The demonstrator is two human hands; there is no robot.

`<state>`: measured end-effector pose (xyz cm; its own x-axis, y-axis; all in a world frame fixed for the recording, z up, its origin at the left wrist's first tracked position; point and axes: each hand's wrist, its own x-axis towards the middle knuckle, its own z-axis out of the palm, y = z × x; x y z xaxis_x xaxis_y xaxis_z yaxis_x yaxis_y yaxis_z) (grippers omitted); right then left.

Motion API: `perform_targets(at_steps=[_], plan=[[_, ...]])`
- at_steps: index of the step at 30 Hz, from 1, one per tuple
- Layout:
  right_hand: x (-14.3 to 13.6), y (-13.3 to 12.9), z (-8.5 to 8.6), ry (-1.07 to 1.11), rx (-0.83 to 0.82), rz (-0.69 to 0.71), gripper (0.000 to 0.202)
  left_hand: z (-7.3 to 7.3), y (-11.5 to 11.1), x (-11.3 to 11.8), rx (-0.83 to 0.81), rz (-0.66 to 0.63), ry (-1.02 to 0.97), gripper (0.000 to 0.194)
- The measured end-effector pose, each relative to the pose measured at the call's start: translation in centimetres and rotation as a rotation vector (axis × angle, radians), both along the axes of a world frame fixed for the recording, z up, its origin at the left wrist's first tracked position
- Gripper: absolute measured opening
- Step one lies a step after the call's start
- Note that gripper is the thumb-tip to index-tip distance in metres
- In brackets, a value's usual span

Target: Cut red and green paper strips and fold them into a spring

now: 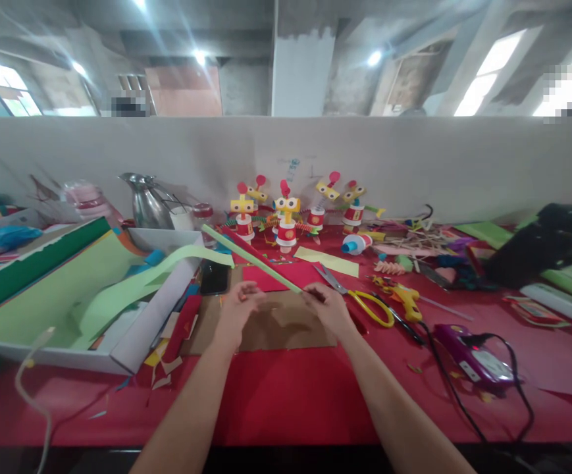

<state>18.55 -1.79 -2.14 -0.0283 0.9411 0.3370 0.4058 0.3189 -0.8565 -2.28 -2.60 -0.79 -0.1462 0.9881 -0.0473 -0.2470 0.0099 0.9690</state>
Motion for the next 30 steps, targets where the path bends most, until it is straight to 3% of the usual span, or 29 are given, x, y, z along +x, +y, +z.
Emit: perform_targets(at_steps=[2, 4, 8, 12, 22, 30], plan=[[-1.3, -0.6, 0.0, 0.016, -0.012, 0.078, 0.017, -0.1, -0.4, 0.8, 0.002, -0.208, 0.015, 0.041], [-2.3, -1.1, -0.1, -0.016, -0.049, 0.139, 0.017, -0.2, -0.6, 1.2, 0.009, -0.283, -0.010, 0.035], [-3.4, -1.7, -0.5, 0.065, -0.136, 0.216, 0.024, 0.0, -0.3, 0.6, 0.013, -0.161, -0.087, 0.031], [-3.6, -1.8, -0.8, 0.185, -0.181, 0.207, 0.030, 0.6, 0.0, -0.1, -0.003, -0.072, -0.199, 0.029], [-4.0, -1.7, -0.8, 0.394, -0.248, 0.137, 0.024, 0.7, -0.1, 0.0, -0.065, -0.091, -0.265, 0.032], [-3.8, -1.9, -0.2, 0.320, -0.234, 0.135, 0.030, 0.6, -0.2, 0.0, -0.038, -0.113, -0.295, 0.031]])
